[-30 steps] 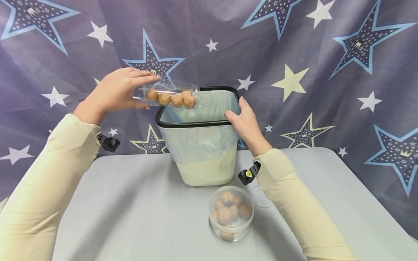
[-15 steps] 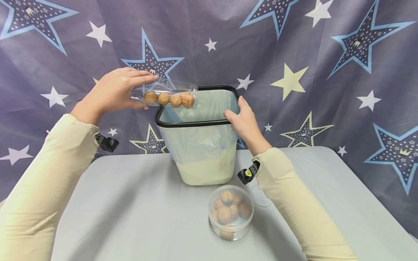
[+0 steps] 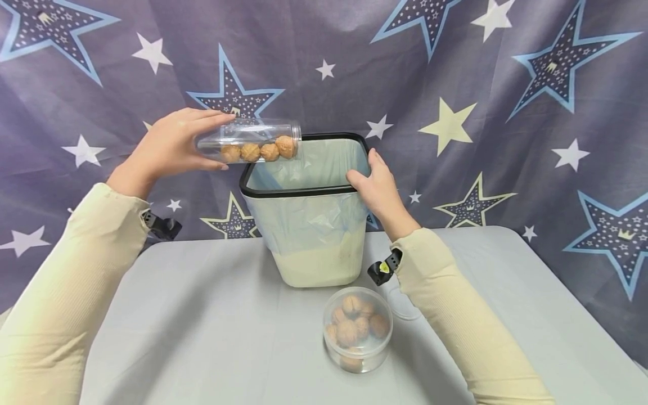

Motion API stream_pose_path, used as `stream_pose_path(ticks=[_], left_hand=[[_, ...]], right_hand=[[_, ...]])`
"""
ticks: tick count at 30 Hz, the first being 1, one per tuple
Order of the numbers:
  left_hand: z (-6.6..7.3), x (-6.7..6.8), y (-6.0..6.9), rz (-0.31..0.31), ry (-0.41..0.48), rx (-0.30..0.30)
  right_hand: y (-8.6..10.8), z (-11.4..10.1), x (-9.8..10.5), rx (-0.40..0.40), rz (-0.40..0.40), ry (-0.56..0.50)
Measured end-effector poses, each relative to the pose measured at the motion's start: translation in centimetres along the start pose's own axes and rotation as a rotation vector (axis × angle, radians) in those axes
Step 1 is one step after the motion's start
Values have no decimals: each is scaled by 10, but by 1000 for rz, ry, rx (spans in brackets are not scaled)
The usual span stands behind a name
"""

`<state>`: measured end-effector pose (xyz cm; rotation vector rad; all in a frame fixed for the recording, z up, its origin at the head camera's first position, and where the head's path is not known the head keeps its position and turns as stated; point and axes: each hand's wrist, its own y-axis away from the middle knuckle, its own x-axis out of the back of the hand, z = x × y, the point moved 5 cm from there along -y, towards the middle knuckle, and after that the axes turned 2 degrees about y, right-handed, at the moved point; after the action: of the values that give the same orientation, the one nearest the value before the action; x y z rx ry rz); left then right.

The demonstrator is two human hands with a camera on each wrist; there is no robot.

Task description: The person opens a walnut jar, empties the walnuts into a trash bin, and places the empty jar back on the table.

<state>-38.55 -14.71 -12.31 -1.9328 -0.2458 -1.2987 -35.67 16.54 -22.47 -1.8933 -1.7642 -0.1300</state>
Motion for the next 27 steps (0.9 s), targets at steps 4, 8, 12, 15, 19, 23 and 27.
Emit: stream_pose_path(ticks=[4, 8, 12, 15, 19, 23, 27], left_hand=[[-7, -3, 8, 59, 57, 13], [-14, -3, 17, 115, 112, 45], [-19, -2, 25, 138, 131, 86], [-21, 0, 28, 160, 138, 115], [-17, 3, 24, 178, 153, 92], [-13, 4, 18, 154, 137, 76], [-13, 4, 16, 121, 115, 88]], right_hand=[[1, -1, 0, 2, 0, 1], [1, -2, -1, -2, -1, 4], [1, -2, -1, 2, 1, 3], [1, -2, 0, -1, 3, 2], [1, -1, 0, -13, -2, -1], [1, -1, 0, -11, 0, 18], [1, -2, 1, -9, 3, 47]])
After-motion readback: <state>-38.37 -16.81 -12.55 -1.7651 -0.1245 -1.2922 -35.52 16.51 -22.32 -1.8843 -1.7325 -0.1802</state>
